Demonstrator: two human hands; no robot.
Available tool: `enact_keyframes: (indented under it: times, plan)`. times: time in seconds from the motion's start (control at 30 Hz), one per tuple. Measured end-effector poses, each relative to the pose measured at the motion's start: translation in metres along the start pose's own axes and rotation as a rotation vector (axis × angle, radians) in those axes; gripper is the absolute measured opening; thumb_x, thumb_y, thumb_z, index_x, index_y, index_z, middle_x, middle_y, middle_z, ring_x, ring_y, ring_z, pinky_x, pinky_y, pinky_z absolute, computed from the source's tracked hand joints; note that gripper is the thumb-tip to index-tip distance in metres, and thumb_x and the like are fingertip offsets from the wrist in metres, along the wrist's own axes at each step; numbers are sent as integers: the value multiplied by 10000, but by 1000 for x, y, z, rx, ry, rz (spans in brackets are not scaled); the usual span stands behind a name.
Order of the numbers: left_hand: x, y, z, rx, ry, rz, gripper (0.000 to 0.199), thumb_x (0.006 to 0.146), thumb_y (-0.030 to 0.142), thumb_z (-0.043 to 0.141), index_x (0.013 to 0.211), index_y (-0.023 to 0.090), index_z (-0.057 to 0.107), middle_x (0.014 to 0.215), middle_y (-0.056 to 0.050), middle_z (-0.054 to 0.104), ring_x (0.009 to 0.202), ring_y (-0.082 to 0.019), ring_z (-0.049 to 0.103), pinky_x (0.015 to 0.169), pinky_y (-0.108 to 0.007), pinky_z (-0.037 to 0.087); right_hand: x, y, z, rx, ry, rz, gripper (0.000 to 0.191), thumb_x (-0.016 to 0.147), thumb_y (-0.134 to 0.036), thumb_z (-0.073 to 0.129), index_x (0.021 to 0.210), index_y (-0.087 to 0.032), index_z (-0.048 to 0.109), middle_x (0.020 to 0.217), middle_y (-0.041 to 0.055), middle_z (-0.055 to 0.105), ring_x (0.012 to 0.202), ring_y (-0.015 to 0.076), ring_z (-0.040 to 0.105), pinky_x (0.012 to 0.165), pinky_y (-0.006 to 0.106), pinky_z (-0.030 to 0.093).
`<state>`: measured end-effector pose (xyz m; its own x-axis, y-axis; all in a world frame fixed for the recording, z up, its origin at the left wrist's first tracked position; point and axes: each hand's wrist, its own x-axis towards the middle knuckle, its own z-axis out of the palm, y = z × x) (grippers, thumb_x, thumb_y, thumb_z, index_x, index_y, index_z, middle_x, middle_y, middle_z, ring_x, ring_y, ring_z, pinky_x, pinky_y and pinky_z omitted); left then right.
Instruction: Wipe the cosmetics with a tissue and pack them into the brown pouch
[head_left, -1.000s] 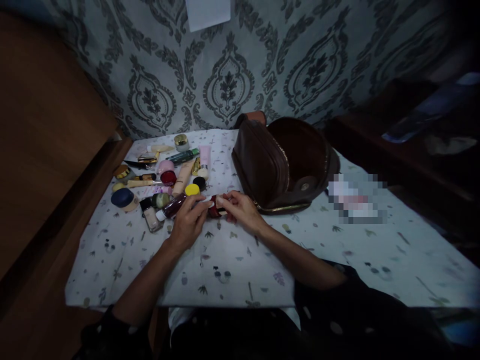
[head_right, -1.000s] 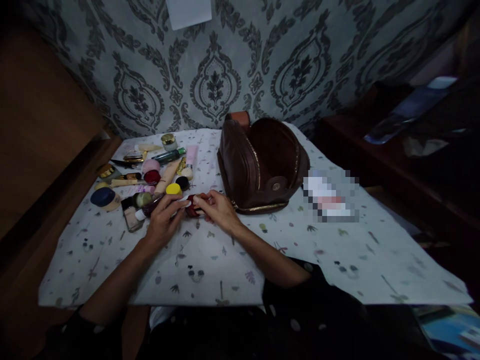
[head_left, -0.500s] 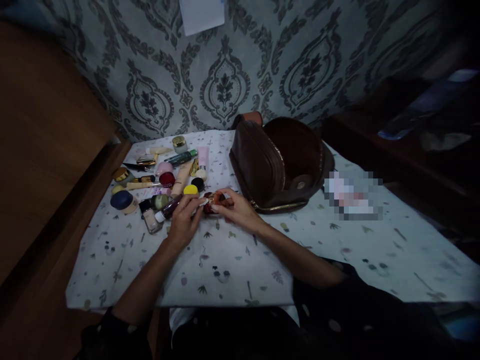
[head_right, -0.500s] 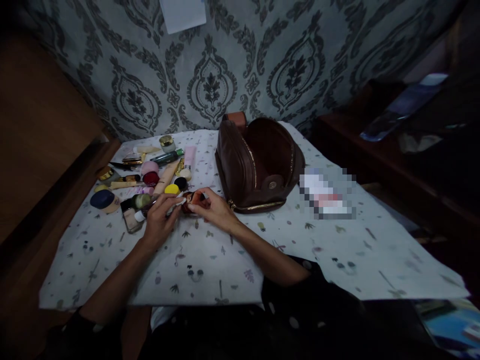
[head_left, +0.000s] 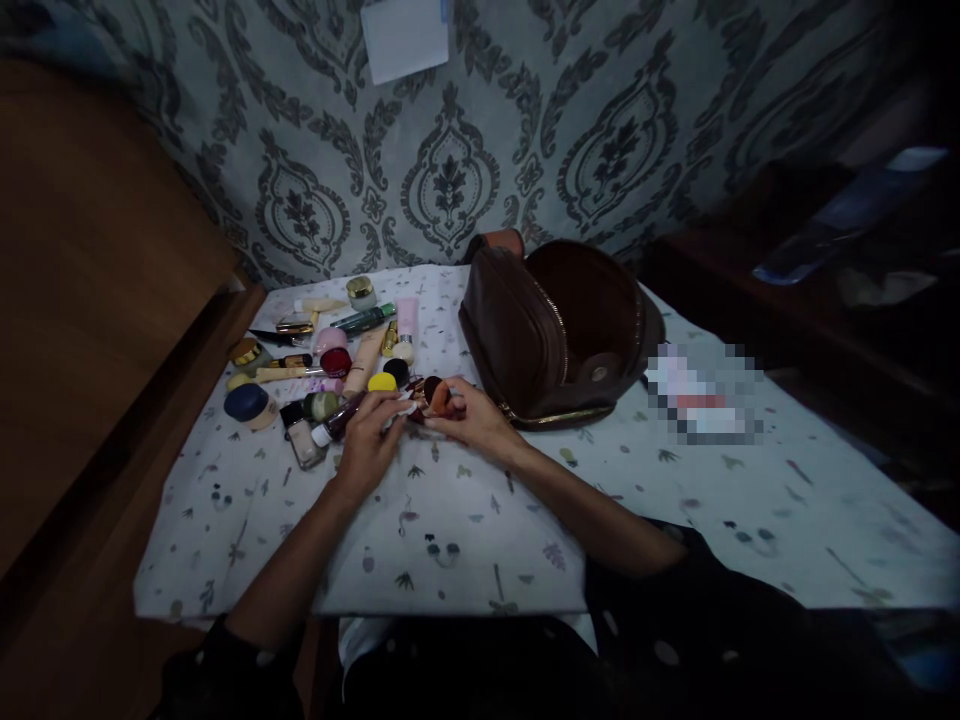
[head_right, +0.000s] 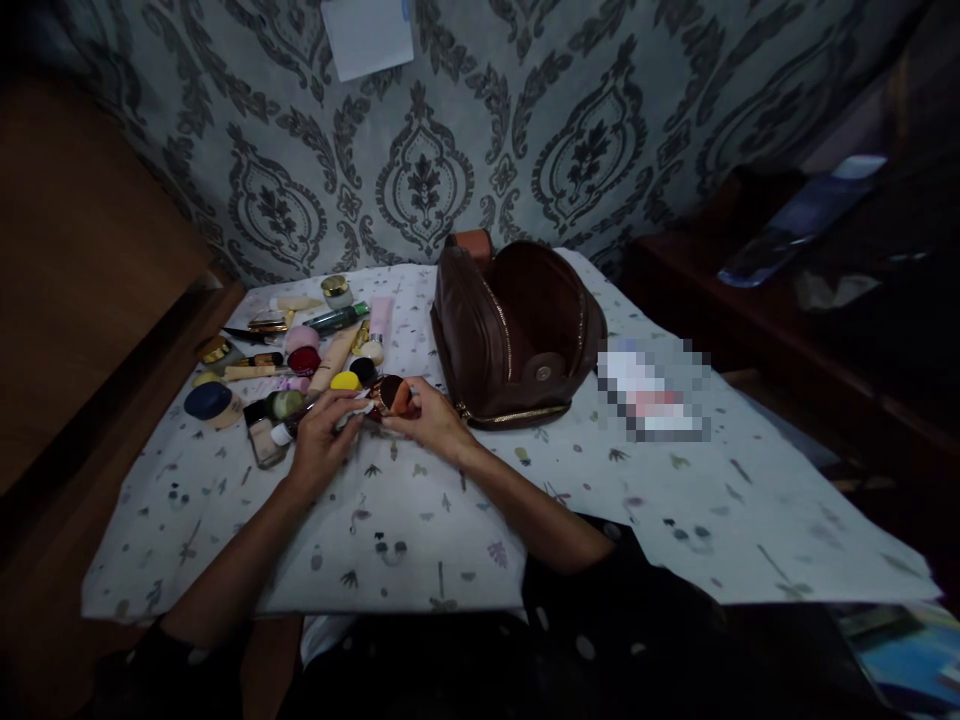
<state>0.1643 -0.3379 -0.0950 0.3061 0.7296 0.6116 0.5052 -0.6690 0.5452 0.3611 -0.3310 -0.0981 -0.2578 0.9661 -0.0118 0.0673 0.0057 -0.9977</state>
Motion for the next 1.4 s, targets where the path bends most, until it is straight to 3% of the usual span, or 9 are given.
enact_keyframes:
  times: [0.2,0.37,0.5,0.63,0.73,0.83,1.0,1.17,1.4]
  plan:
    - [0,-1,1,-43,25,-25,182,913,179,567,1029,203,705,1038,-61,672,998,-181,648,900,-335,520,6,11,2,23,18,-32,391,630,-359,754,890,-202,507,604,-79,512,518,91,439,495,211,348]
    - [0,-2,1,-47,24,-33,170,914,191,568,1018,192,703,1021,-69,685,994,-190,655,901,-340,522,7,15,3,-144,147,-90,382,648,-411,769,887,-193,565,652,-57,517,610,116,468,568,226,367]
    - [-2,-5,2,-48,-44,-23,168,917,181,556,995,193,705,995,-70,705,973,-191,667,877,-328,532,7,13,1,-275,236,-147,391,677,-451,762,907,-183,594,805,-11,574,664,123,492,599,241,395]
    - [-4,-7,5,-30,-87,-24,168,924,198,547,966,208,709,993,-70,714,965,-199,674,868,-339,541,8,13,-2,-270,194,-108,490,715,-490,739,1062,-176,593,818,-6,596,620,123,493,568,254,410]
    - [-4,-8,7,-23,-71,-29,158,920,196,551,959,211,704,989,-66,716,959,-200,675,870,-343,541,10,15,-4,-327,205,-180,582,725,-458,751,1207,-172,593,976,52,628,793,177,588,714,311,485]
    - [-3,-6,8,-4,-46,-36,152,911,179,552,947,203,698,986,-64,696,955,-197,664,867,-338,535,12,16,-4,-423,234,-251,517,739,-450,751,1169,-186,638,1046,85,632,981,231,599,855,357,482]
    - [-2,2,8,3,-32,-35,142,906,164,563,993,191,671,942,-50,672,900,-179,651,829,-309,528,9,7,-1,-416,243,-202,405,802,-519,664,981,-156,660,901,59,645,807,183,580,719,290,448]
    - [-4,11,10,45,-33,30,110,916,184,569,1011,189,625,936,-50,677,913,-189,640,839,-321,521,5,5,0,-311,259,-120,421,827,-595,594,824,-175,601,687,-7,564,642,141,501,573,249,352]
    - [-4,12,9,78,-58,33,92,928,164,542,991,193,603,930,-50,650,906,-185,629,825,-317,525,5,14,1,-186,264,-40,472,756,-660,636,872,-221,509,571,-76,457,506,116,427,474,227,294]
